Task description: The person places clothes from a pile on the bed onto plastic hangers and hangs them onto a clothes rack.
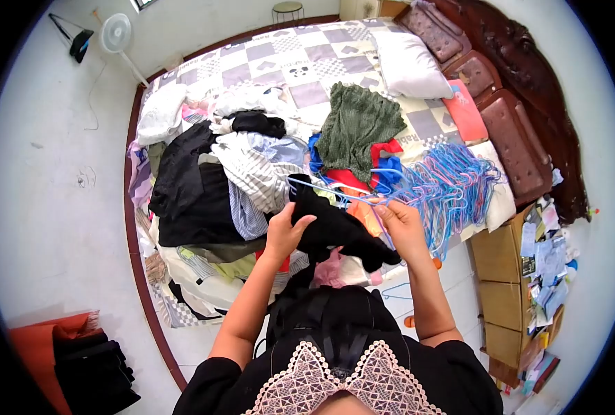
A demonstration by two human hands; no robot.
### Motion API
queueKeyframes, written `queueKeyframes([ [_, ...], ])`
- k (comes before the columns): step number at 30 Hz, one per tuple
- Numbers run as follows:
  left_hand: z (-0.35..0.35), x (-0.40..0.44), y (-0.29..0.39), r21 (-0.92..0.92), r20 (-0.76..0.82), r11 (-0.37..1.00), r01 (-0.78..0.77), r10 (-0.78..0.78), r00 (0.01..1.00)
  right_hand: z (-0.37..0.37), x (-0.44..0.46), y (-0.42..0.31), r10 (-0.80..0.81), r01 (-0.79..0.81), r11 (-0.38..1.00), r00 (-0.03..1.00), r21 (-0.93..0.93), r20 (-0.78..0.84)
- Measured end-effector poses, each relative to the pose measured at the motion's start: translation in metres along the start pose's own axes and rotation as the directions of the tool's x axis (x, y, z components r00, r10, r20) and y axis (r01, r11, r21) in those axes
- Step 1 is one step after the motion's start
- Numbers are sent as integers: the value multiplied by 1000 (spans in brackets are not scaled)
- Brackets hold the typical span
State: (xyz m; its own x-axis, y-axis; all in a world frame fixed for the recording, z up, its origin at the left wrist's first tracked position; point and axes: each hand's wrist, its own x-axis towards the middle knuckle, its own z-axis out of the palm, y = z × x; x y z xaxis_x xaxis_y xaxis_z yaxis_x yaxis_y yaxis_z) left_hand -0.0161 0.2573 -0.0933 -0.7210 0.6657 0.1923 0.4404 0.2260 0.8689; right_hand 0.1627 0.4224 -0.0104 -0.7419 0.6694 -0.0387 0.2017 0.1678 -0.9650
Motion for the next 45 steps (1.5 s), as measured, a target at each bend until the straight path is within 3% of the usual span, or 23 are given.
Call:
queueKeyframes([
  [1, -3, 3, 15, 79, 43, 997, 15, -18, 999, -1, -1, -5, -10, 14, 997, 998, -72, 61],
  [3, -3, 11, 29, 175, 72, 978, 112, -126, 989, 9, -8, -1, -6, 2, 999, 992, 39, 126],
  [4, 3, 15, 14, 260, -8, 964, 64, -64, 998, 13, -12, -3, 17, -33, 993, 992, 118, 128],
  [7, 2, 16, 6, 457, -119, 857, 239, -208, 971, 11, -12, 2, 6, -7, 1000, 997, 15, 75],
  [10, 5, -3, 12, 324, -158, 925, 199, -154, 975, 7, -12, 15, 50, -50, 999, 997, -5, 65],
  [11, 7, -11, -3, 249, -119, 967, 57, -28, 993, 6, -10, 23, 57, -57, 998, 996, -4, 65],
  [12, 6, -15, -8, 249, -112, 967, 58, -31, 993, 5, -7, 34, -32, 32, 999, 999, -18, 10],
  [14, 3, -20, -15, 260, -99, 952, -161, 192, 976, -1, 3, 49, -114, 112, 993, 993, -41, -44],
  [16, 0, -30, -24, 234, -63, 970, -64, 81, 995, -12, 20, 59, -6, 0, 998, 993, -59, -114],
  [18, 1, -35, -47, 94, -10, 990, 105, -104, 994, -30, 48, 58, -39, -7, 977, 976, -212, -213],
  [22, -1, -46, -60, 99, 99, 979, 176, -186, 978, -67, 108, 50, -293, 52, 832, 886, -552, -359],
  [24, 1, -51, -62, 128, 118, 975, 180, -195, 974, -72, 131, 37, -384, 81, 779, 846, -622, -371],
  [25, 4, -54, -67, 110, 141, 971, 213, -228, 964, -67, 140, 32, -393, 168, 848, 834, -502, -386],
  [28, 10, -64, -72, 126, 183, 961, 248, -268, 946, -49, 166, 48, -365, 198, 855, 886, -479, -285],
  [30, 12, -68, -71, 180, 234, 954, 239, -277, 932, -31, 188, 88, -487, 353, 791, 858, -499, -165],
  [34, 17, -78, -73, 261, 296, 934, 245, -319, 900, 11, 215, 210, -430, 386, 679, 899, -625, 88],
  [38, 22, -100, -74, 332, 293, 867, 372, -470, 833, 49, 203, 357, -131, 237, 648, 971, -723, 202],
  [40, 24, -111, -76, 330, 316, 821, 467, -562, 764, 66, 183, 415, 16, 212, 569, 963, -795, 268],
  [41, 25, -117, -76, 340, 316, 811, 475, -575, 755, 73, 172, 420, 16, 208, 575, 964, -791, 265],
  [43, 28, -123, -75, 343, 310, 796, 499, -598, 739, 84, 163, 421, 71, 150, 400, 978, -904, 194],
  [44, 30, -121, -74, 344, 309, 800, 492, -591, 745, 82, 167, 419, 63, 148, 401, 980, -904, 189],
  [45, 31, -120, -72, 350, 316, 795, 496, -598, 737, 79, 171, 414, 168, 147, 403, 958, -903, 231],
])
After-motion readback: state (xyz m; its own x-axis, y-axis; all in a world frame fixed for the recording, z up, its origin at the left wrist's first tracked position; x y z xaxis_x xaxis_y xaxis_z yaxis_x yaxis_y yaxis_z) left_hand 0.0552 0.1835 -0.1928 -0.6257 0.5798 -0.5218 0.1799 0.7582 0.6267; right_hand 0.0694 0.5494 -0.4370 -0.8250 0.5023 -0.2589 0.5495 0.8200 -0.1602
